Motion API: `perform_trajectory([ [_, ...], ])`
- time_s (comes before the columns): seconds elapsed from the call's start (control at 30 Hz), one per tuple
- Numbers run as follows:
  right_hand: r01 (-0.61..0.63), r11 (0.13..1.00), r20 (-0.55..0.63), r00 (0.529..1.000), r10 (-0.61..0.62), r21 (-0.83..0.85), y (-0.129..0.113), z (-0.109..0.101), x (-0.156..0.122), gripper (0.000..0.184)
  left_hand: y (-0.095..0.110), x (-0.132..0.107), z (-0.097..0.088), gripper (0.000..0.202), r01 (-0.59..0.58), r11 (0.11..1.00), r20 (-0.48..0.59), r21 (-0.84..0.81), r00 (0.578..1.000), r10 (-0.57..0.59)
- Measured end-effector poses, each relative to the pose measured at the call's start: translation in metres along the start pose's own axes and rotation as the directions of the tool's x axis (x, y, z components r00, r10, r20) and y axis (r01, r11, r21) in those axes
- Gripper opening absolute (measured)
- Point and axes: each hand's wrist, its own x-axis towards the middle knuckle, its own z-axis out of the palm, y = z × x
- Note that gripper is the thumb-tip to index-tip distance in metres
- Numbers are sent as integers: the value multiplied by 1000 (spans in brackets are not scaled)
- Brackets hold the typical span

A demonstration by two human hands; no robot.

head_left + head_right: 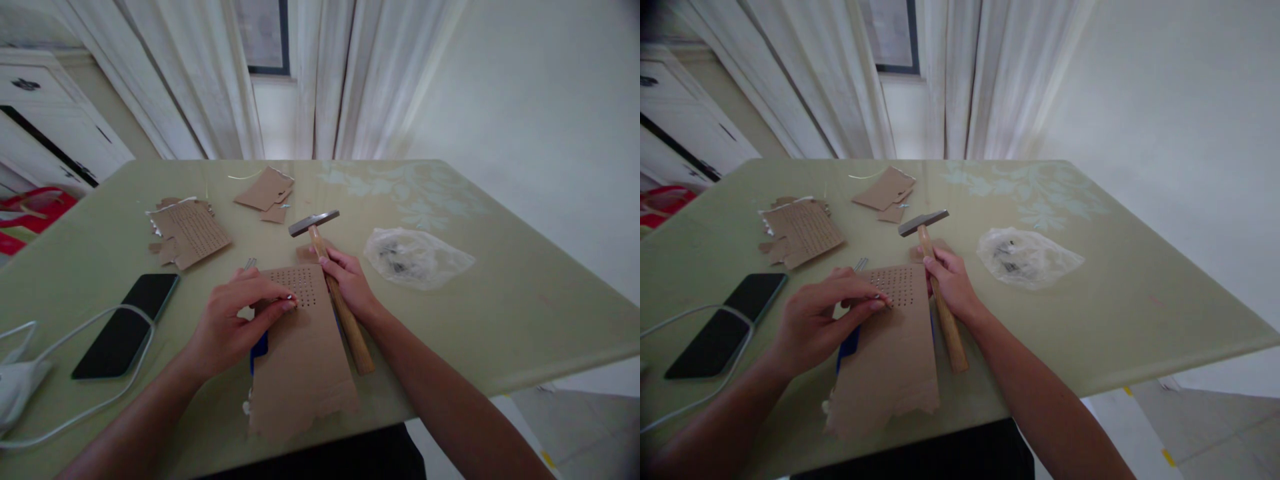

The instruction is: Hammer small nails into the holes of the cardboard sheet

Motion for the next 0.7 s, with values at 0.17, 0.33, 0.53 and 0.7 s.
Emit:
perform_trajectory([
  [0.17,-27,1000,2,1000,27,-15,-1,1,-1,38,1,1,0,15,-1,1000,-7,5,1000,1],
  [0.33,-8,999,9,1000,9,-33,-1,1,0,37,1,-1,0,14,10,1000,-5,9,1000,-10],
  [0.53,-22,998,13,1000,23,-51,-5,0,-2,35,1,-2,2,12,15,1000,10,6,1000,-15],
  [0.7,73,994,7,997,-73,-79,-21,-6,-4,30,-1,0,7,9,-13,1000,-25,-6,1000,12],
])
